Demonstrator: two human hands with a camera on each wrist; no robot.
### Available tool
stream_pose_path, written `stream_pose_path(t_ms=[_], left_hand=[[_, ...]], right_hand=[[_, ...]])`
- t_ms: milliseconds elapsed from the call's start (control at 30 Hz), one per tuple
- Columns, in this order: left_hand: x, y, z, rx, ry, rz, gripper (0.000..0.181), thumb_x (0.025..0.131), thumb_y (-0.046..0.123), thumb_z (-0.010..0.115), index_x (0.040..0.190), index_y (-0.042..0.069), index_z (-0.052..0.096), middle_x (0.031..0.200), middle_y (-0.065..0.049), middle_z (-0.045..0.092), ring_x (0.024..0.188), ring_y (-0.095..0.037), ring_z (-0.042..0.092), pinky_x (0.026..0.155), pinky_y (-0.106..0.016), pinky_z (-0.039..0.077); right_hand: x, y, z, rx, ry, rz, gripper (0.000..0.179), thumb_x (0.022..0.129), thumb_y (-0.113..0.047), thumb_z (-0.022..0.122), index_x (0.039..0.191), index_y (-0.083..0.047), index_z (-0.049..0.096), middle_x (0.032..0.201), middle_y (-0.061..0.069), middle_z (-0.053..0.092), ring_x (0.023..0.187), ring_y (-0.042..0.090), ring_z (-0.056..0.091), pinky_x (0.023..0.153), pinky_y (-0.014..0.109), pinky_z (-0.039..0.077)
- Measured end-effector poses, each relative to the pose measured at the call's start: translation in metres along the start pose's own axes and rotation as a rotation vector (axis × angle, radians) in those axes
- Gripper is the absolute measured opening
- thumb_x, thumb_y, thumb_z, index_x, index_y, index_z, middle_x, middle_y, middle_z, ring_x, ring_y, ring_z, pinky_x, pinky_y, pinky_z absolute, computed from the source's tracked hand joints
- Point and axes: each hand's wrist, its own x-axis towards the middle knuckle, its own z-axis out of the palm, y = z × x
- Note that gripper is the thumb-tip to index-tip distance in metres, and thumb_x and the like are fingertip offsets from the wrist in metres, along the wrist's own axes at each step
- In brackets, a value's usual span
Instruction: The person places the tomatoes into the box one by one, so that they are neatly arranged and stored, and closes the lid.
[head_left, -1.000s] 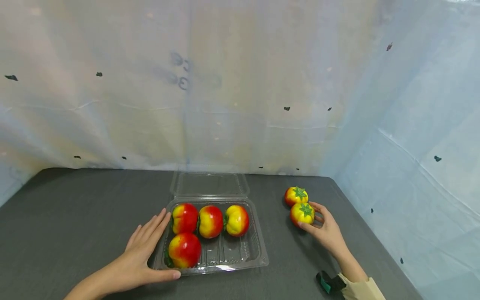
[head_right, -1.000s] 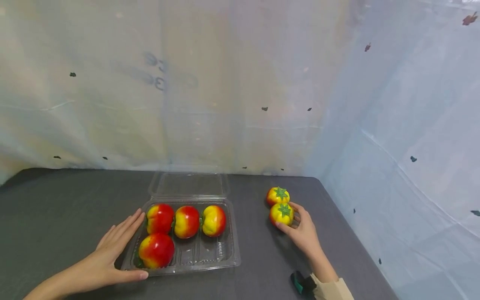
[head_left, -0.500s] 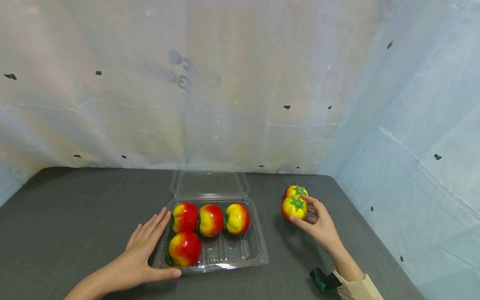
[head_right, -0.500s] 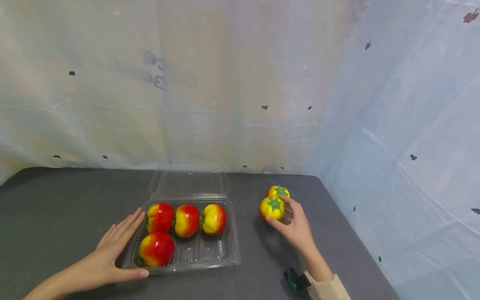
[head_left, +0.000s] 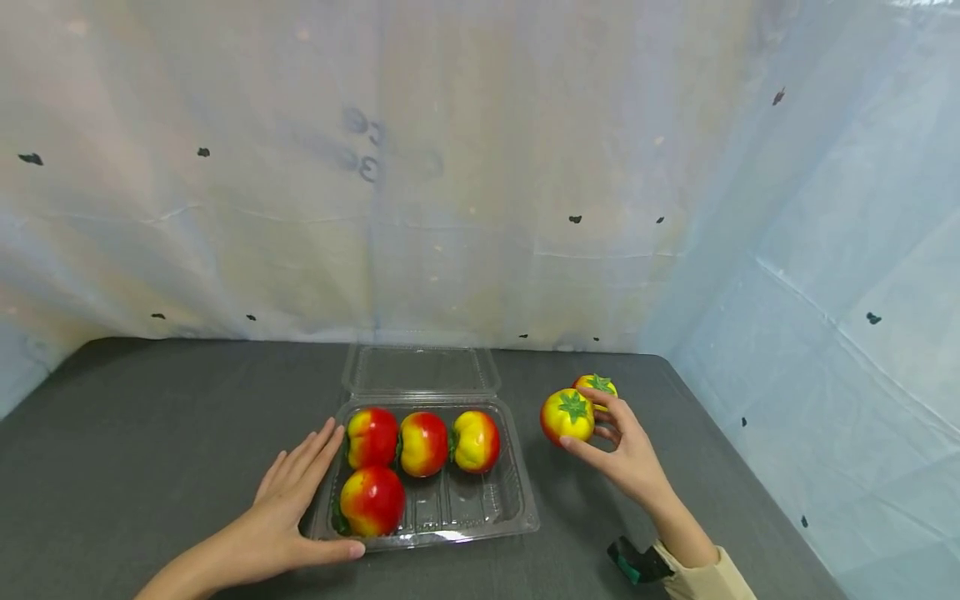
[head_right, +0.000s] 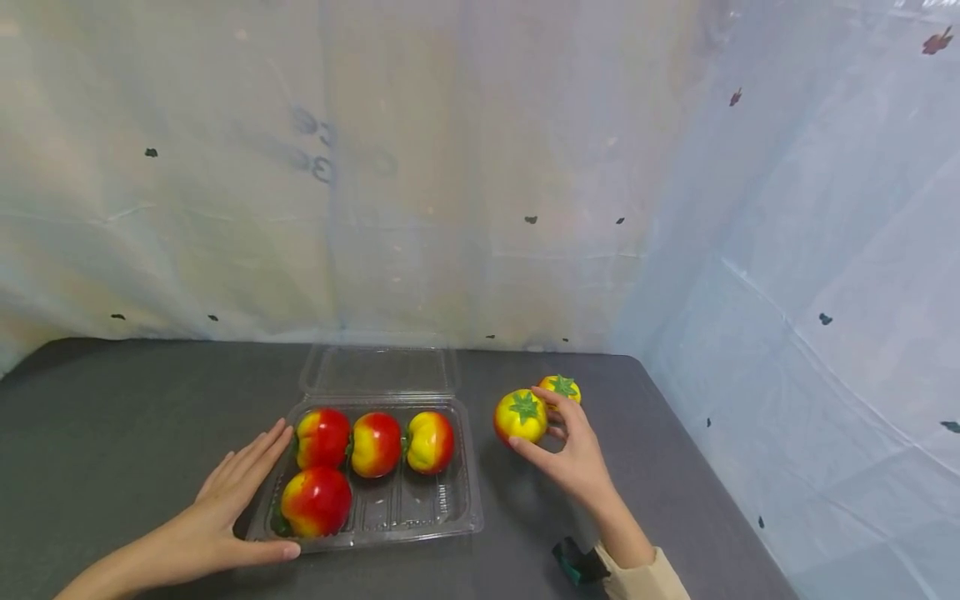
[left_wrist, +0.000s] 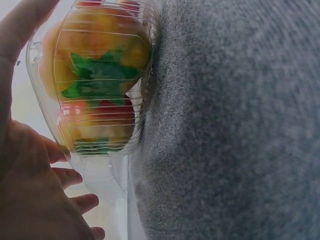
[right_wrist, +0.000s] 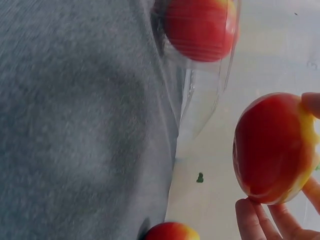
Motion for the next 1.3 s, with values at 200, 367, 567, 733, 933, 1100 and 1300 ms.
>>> stream_pose_path(t_ms=[200,367,567,733,933,1100,1300], left_hand=[[0.001,0.000,-0.001,-0.003,-0.002,-0.007,0.117,0.068,0.051,0.081,0.156,0.023,0.010,0.161,-0.016,0.003,0.141,-0.052,0.002,0.104,-0.072,-0.009],[0.000,0.000,-0.003,-0.009,-0.006,-0.003,0.116,0.068,0.050,0.081,0.156,0.024,0.009,0.161,-0.015,0.002,0.141,-0.052,0.002,0.103,-0.073,-0.010],[0.001,0.001,-0.003,-0.010,-0.008,-0.015,0.117,0.068,0.051,0.081,0.156,0.023,0.009,0.161,-0.015,0.001,0.141,-0.052,0.001,0.104,-0.072,-0.011],[0.002,0.001,-0.003,-0.008,-0.008,-0.021,0.117,0.068,0.051,0.081,0.156,0.022,0.009,0.161,-0.016,0.001,0.141,-0.052,0.001,0.104,-0.071,-0.010],[0.002,0.002,-0.003,-0.002,-0.003,-0.016,0.117,0.068,0.052,0.081,0.156,0.021,0.010,0.161,-0.016,0.002,0.141,-0.052,0.001,0.104,-0.072,-0.009],[0.001,0.002,-0.002,-0.011,0.000,-0.009,0.117,0.068,0.051,0.081,0.156,0.022,0.010,0.161,-0.016,0.002,0.141,-0.052,0.002,0.104,-0.072,-0.010],[0.001,0.001,-0.002,-0.010,-0.001,-0.012,0.117,0.068,0.051,0.081,0.156,0.023,0.009,0.161,-0.016,0.002,0.141,-0.052,0.002,0.104,-0.071,-0.011]], right_hand=[[0.002,-0.007,0.007,0.006,-0.013,-0.074,0.065,0.081,-0.014,0.077,0.138,-0.013,0.048,0.139,0.011,0.042,0.113,0.026,0.055,0.089,0.023,0.050],[0.004,-0.011,0.013,0.012,-0.025,-0.109,0.066,0.080,-0.015,0.078,0.139,-0.014,0.048,0.137,0.007,0.044,0.114,0.021,0.054,0.092,0.022,0.049],[0.005,-0.018,0.019,0.007,-0.043,-0.136,0.067,0.079,-0.016,0.079,0.138,-0.017,0.047,0.135,0.005,0.045,0.113,0.020,0.054,0.093,0.022,0.048],[0.006,-0.022,0.023,0.000,-0.048,-0.161,0.067,0.079,-0.016,0.079,0.138,-0.015,0.049,0.133,0.005,0.046,0.112,0.018,0.054,0.092,0.021,0.048],[0.005,-0.026,0.027,0.007,-0.061,-0.181,0.066,0.079,-0.016,0.079,0.137,-0.021,0.051,0.133,0.001,0.047,0.111,0.011,0.052,0.092,0.022,0.047],[0.004,-0.029,0.031,0.005,-0.085,-0.210,0.064,0.079,-0.016,0.079,0.137,-0.020,0.052,0.132,0.000,0.048,0.107,0.011,0.050,0.092,0.027,0.048],[0.002,-0.033,0.038,-0.008,-0.102,-0.229,0.064,0.079,-0.018,0.079,0.137,-0.020,0.052,0.131,0.001,0.049,0.107,0.012,0.050,0.091,0.032,0.050]])
